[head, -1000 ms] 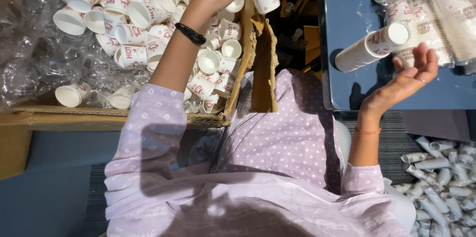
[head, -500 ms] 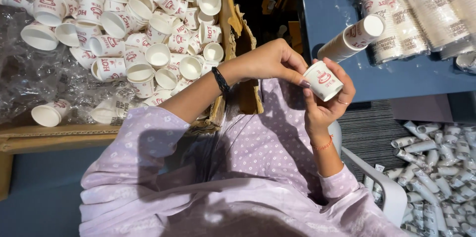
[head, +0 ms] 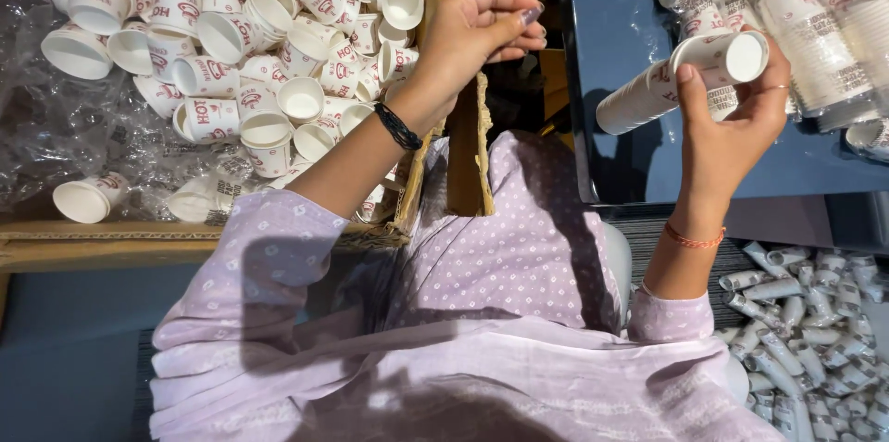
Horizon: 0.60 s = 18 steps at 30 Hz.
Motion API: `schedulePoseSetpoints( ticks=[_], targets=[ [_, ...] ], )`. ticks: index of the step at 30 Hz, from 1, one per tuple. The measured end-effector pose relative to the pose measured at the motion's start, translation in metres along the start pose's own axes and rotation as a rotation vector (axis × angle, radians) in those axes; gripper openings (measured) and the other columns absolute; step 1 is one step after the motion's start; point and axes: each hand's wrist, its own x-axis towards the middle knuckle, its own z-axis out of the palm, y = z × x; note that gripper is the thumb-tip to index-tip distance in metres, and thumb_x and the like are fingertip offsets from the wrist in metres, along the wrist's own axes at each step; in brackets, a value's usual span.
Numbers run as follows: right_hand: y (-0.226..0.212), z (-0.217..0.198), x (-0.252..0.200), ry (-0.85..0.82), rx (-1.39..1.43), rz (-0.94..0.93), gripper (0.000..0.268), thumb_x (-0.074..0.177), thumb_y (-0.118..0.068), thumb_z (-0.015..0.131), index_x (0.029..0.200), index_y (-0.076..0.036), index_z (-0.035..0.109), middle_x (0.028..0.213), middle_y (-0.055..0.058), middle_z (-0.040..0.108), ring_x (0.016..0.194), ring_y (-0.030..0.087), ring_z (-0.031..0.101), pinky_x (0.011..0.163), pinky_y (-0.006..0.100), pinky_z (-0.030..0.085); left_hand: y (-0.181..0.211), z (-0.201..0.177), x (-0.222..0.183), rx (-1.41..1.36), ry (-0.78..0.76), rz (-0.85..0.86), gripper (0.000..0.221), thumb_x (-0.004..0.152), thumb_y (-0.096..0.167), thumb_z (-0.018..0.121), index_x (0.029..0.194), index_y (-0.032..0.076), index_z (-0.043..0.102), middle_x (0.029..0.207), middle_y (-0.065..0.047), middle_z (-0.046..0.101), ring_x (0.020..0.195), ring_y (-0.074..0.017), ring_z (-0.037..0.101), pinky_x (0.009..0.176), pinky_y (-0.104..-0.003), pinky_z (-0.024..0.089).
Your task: The person takes stacks of paper cups from a box and a table, arranges them into smaller stacks, and places them into plastic sleeves.
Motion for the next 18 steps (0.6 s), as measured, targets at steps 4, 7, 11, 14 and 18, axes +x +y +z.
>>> schedulePoseSetpoints(
  ticks=[4,7,11,14,18],
  targets=[
    [0.005,0.0,-0.008,-0.004,0.045,0.035,0.058,0.107,0.001,0.084,0.152,-0.001,0.048,0.145,0.011,0.057,0.134,0.019,0.06,0.12,0.034,0.048,-0.001,-0.016,0.007,0.026,0.068,0.088,0.02,0.103,0.013,0.063,0.118,0.001,0.069,0.101,-0.008,0.079,0.093,-0.0129,0.078,0.082,-0.023,0.064],
    [0.006,0.001,-0.017,0.003,0.066,0.057,0.056,0.118,-0.012,0.079,0.159,-0.005,0.042,0.148,0.013,0.06,0.131,0.019,0.06,0.117,0.034,0.047,0.001,-0.023,0.009,0.05,0.087,0.131,0.019,0.104,0.014,0.063,0.116,0.001,0.07,0.099,-0.008,0.078,0.09,-0.0124,0.078,0.08,-0.023,0.064],
    [0.016,0.009,-0.031,0.097,0.206,0.04,0.055,0.118,-0.032,0.062,0.16,-0.008,0.036,0.142,0.013,0.057,0.133,0.021,0.058,0.115,0.036,0.044,0.009,-0.027,0.011,0.196,0.14,0.209,0.02,0.106,0.019,0.062,0.11,0.003,0.073,0.093,-0.005,0.079,0.085,-0.0102,0.078,0.075,-0.021,0.062],
    [0.055,0.01,-0.05,0.083,0.263,0.072,0.056,0.121,-0.045,0.052,0.159,-0.007,0.035,0.144,0.013,0.055,0.129,0.02,0.055,0.111,0.037,0.049,0.021,-0.025,0.006,0.341,0.162,0.301,0.024,0.107,0.024,0.06,0.107,0.005,0.075,0.088,-0.002,0.079,0.081,-0.0077,0.077,0.07,-0.019,0.06],
    [0.088,0.009,-0.059,-0.024,0.232,0.138,0.071,0.119,-0.061,0.044,0.161,-0.006,0.031,0.155,0.016,0.044,0.146,0.026,0.05,0.123,0.043,0.047,0.057,-0.018,-0.018,0.438,0.118,0.375,0.025,0.107,0.027,0.063,0.105,0.005,0.075,0.087,-0.001,0.078,0.078,-0.0063,0.076,0.068,-0.019,0.059]
  ],
)
